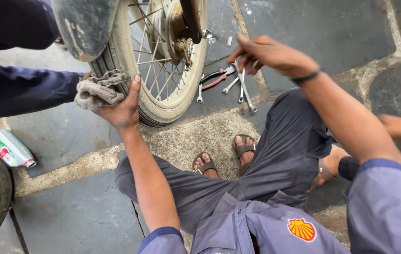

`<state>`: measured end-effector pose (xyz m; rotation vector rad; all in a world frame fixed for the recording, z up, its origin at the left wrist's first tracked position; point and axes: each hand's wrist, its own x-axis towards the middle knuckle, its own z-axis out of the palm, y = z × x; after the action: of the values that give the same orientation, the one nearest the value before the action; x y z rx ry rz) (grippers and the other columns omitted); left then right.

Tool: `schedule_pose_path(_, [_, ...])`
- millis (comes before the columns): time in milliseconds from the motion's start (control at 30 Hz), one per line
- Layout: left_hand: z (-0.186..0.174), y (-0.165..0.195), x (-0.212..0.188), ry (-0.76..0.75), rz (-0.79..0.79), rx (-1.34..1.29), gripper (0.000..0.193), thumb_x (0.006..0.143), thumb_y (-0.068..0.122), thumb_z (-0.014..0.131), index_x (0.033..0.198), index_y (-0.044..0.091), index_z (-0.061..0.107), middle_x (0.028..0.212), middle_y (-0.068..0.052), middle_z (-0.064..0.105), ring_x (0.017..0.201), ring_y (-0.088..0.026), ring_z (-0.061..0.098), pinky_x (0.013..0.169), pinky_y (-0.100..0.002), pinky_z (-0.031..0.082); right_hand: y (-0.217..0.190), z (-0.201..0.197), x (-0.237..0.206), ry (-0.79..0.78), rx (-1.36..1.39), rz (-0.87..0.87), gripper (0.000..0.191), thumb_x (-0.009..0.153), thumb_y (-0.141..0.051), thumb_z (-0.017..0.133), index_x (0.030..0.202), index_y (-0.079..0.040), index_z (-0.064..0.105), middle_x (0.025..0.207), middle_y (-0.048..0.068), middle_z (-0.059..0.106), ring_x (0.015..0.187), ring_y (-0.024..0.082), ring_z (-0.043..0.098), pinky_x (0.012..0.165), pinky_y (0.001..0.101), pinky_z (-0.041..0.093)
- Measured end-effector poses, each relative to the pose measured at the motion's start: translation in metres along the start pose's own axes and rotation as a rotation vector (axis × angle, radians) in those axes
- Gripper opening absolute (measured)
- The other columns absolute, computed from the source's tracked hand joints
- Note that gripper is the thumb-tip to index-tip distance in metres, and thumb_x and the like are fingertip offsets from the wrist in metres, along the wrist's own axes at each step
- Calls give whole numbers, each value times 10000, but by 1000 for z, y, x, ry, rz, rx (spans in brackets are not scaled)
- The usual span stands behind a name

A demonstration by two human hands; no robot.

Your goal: The person works on a motorcycle front wheel, using a wrench and hammer to loosen and remove the axle nut. They wipe the wheel with a rag, adjust the axle, and tap components with a hammer while seated on the floor.

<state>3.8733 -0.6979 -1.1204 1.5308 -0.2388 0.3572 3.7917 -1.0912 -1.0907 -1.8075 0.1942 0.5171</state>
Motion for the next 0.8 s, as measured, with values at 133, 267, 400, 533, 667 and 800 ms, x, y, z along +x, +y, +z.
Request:
schedule_pose_path(133, [3,5,5,9,42,41,790,803,28,981,1377,16,437,1243,-101,588,1122,-207,625,1064,-353,558,22,35,100,-8,153,361,1100,852,-888,173,1379,-4,561,815,69,677,577,121,488,526,302,410])
schedule_pose_path(267, [2,8,7,12,54,74,764,786,32,968,1354,19,457,1229,-93,587,1111,-190,610,1050,-345,543,58,23,167,230,490,121,1172,800,-929,250,1416,49,441,982,61,695,559,100,442,545,296,451])
schedule_pose_path(400, [3,8,9,13,6,26,728,770,32,963,1317,25,483,1167,-88,615,1048,-183,633,991,-346,571,51,14,187,345,801,-69,1142,878,-914,334,1442,62,511,1141,90,667,604,66,372,593,272,423])
schedule_pose_path(533, [3,8,9,5,31,33,719,788,8,953,1333,20,483,1190,-84,612,1061,-181,627,1000,-337,561,20,11,167,505,640,-307,1112,827,-914,249,1322,0,641,1192,77,765,554,41,406,511,240,408])
schedule_pose_path(667, [5,10,10,15,53,71,736,780,2,956,1336,18,473,1204,-80,606,1073,-176,622,1000,-330,557,1,-4,121,202,274,-323,1111,865,-916,157,1025,10,749,918,98,762,494,68,454,490,272,468])
schedule_pose_path(800, [8,15,12,25,-2,5,735,765,-3,950,1330,17,481,1194,-79,618,1053,-170,623,975,-330,567,13,-17,104,26,-77,24,1084,840,-901,155,924,-12,771,741,80,758,414,107,444,447,303,472])
